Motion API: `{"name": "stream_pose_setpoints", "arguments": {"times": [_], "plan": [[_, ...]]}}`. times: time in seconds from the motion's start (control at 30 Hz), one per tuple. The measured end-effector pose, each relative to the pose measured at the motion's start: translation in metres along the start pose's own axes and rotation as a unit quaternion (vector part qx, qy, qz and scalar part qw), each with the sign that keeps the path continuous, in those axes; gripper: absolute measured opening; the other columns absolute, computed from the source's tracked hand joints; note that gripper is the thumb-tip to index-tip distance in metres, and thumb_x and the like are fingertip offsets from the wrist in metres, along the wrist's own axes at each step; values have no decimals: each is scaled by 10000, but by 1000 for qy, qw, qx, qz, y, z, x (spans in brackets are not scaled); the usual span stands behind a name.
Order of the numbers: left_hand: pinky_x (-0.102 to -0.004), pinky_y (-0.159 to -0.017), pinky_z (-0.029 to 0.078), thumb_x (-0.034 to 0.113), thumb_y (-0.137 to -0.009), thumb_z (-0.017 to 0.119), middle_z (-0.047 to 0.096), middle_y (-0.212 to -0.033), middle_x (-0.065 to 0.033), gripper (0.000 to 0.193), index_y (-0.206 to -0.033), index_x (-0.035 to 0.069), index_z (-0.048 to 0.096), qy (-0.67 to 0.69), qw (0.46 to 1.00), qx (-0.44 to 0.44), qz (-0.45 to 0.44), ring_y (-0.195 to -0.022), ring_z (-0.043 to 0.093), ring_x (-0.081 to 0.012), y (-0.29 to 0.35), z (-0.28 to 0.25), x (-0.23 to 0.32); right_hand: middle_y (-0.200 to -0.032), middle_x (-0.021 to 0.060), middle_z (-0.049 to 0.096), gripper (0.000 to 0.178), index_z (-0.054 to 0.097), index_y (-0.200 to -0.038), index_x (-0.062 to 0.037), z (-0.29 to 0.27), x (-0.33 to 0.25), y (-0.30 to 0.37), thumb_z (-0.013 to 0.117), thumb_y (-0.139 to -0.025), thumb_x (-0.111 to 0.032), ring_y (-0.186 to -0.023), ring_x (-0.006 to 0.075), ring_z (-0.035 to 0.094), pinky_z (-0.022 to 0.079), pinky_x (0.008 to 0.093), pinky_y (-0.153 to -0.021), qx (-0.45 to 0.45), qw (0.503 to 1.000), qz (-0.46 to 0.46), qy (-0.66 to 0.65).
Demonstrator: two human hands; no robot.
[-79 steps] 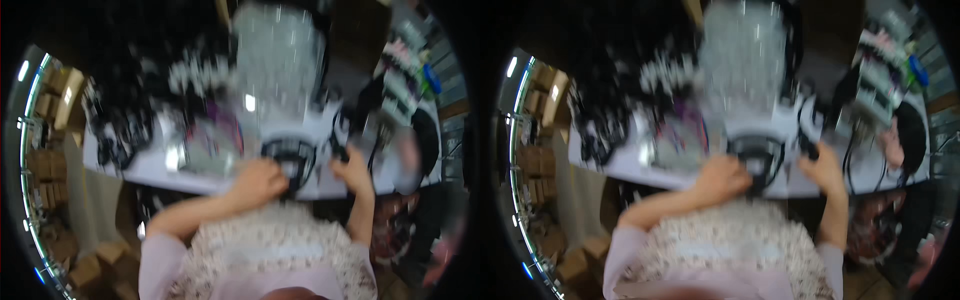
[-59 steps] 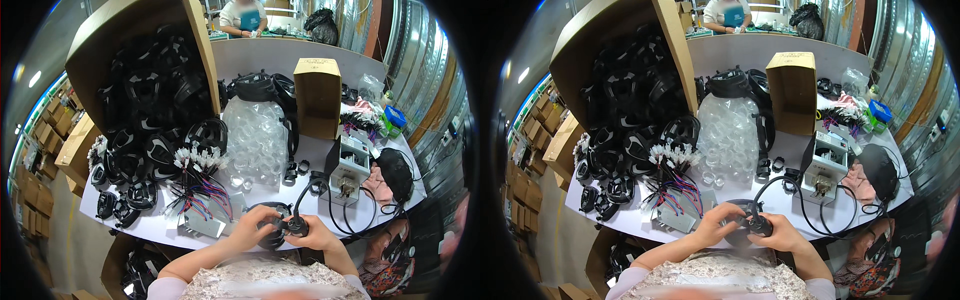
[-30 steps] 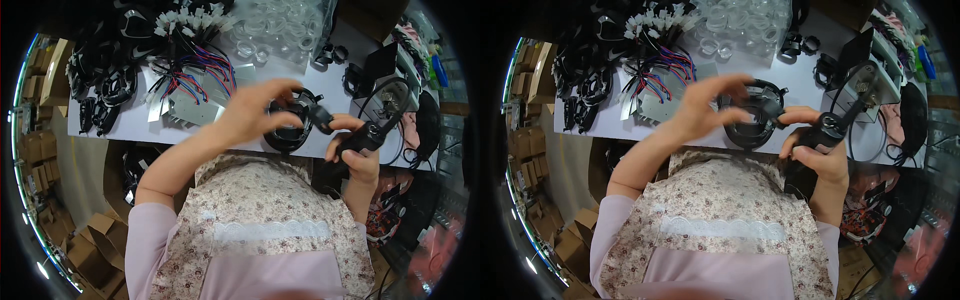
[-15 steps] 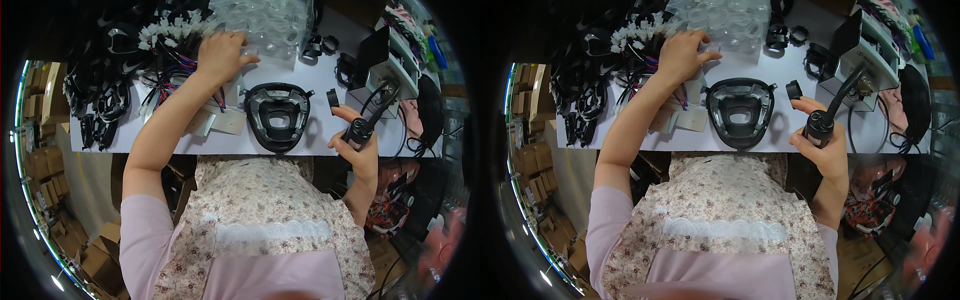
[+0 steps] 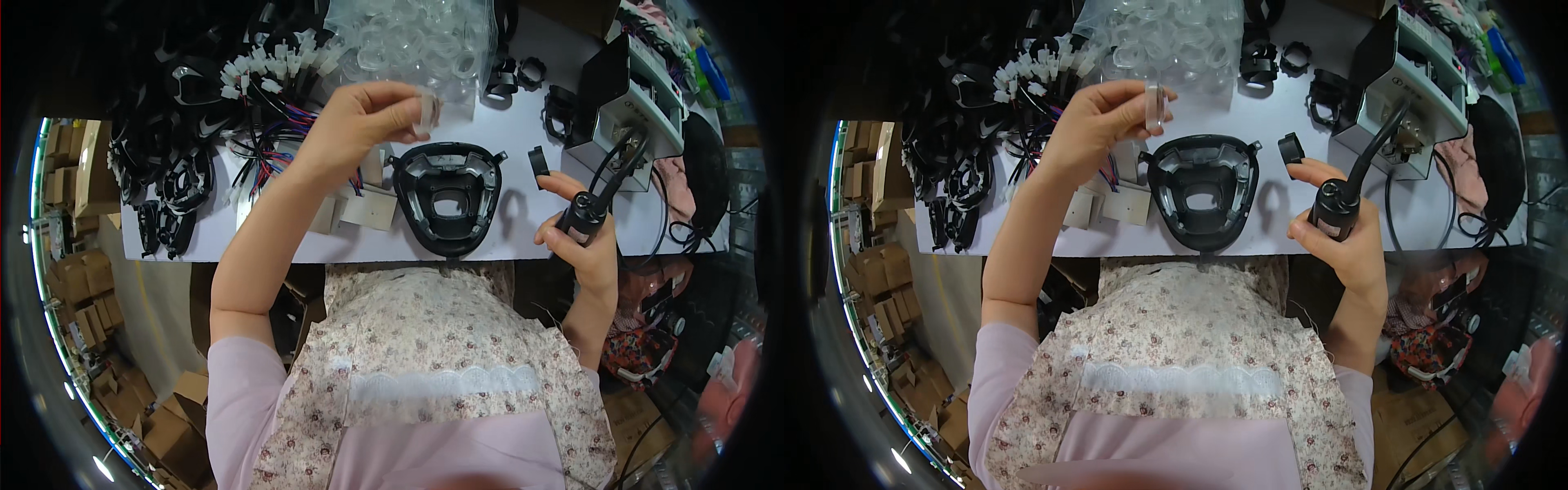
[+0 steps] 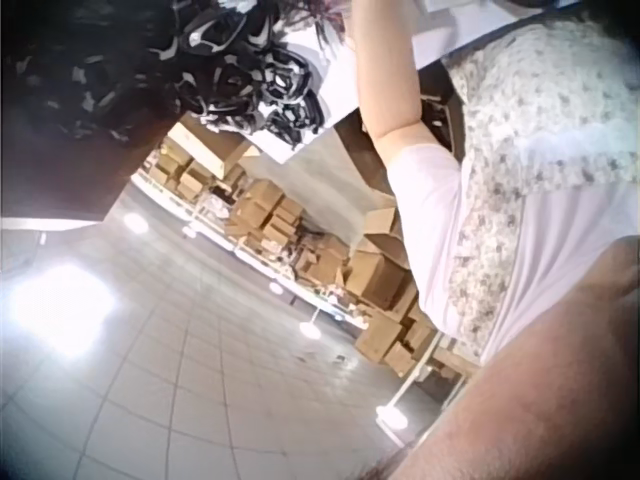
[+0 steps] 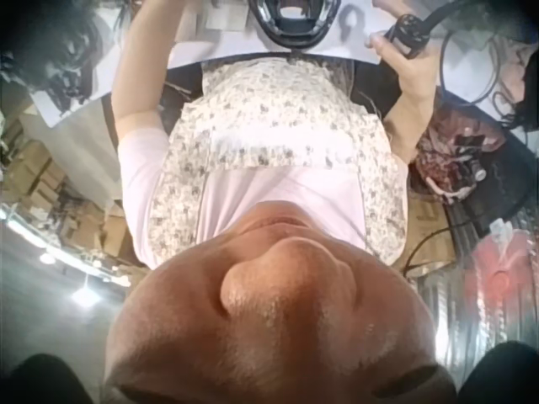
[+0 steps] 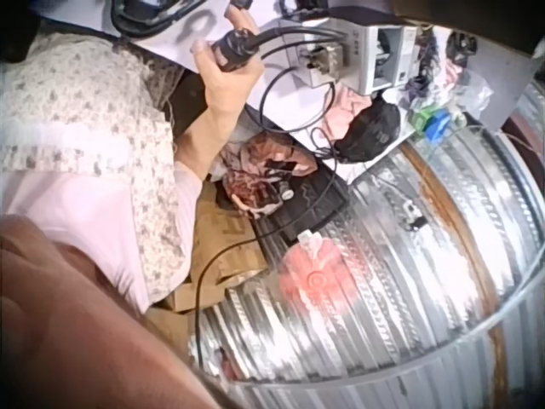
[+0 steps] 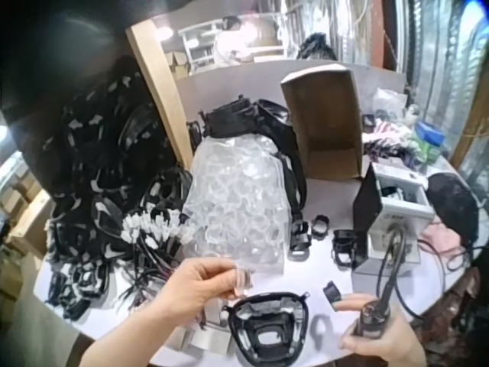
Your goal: The person assembles an electronic component by attaching a metal plate to a black plastic housing and securing it with an electric screwdriver.
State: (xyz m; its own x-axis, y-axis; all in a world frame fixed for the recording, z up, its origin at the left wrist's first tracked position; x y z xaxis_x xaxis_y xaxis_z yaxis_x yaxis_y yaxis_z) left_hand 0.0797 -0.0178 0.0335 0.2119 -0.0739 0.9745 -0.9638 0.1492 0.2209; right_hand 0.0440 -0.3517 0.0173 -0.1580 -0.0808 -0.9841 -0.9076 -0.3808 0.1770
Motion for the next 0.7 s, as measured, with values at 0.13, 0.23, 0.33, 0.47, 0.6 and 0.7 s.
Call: {"name": "stream_pose_setpoints", "arguments": {"times": [0.13,0.23,0.33,0.47,0.6,0.7], "plan": [[-291,-864,537,194,-951,714,716,-1074,-80,305,-1189,2,710,43,998,-43,6,-958,660,-129,16,13,13,-1425,224,505,638,577,-1314,103,-7,10,-2,763,-728,-69,-754,209,722,532,274,-681,-17,999,-17,47],[-298,-868,543,191,-920,752,715,-1074,-74,326,-1175,-8,711,98,994,-52,8,-934,668,-127,28,24,24,-1430,229,501,635,576,-1307,110,-5,6,1,763,-728,-70,-760,212,726,544,287,-706,-23,998,-8,60],[-290,-855,552,165,-915,753,718,-1060,-63,333,-1188,-18,700,92,994,-59,8,-905,677,-123,35,28,19,-1432,237,503,637,577,-1304,111,3,2,3,767,-727,-78,-768,213,729,543,283,-705,0,1000,15,7],[-247,-837,555,63,-870,785,719,-1031,-53,307,-1154,-12,696,-32,999,5,24,-902,685,-108,40,36,26,-1440,239,494,651,580,-1309,105,4,1,3,782,-724,-97,-765,201,727,515,253,-655,8,1000,12,-7],[-240,-769,573,53,-844,803,735,-918,-63,280,-1102,5,708,-220,962,56,151,-841,705,-102,38,43,22,-1446,235,491,650,581,-1315,101,-6,8,0,785,-736,-113,-764,188,723,490,245,-623,-15,999,11,38],[-237,-723,573,51,-830,804,740,-880,-76,249,-1059,3,719,-277,935,58,213,-790,717,-114,34,45,14,-1452,236,485,644,580,-1317,101,1,6,1,778,-743,-113,-773,189,724,491,241,-625,6,1000,6,1]]}}
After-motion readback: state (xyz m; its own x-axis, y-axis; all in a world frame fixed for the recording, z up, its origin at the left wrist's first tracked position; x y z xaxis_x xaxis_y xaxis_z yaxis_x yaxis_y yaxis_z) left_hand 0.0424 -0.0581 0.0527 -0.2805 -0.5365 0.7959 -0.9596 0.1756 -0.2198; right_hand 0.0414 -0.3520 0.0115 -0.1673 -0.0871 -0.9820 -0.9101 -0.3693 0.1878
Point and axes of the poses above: each hand's wrist, its own y-axis away from the middle knuckle, its own z-axis out of the palm, x = y × z, the point moved 1 cm from there along -y, towards the middle knuckle
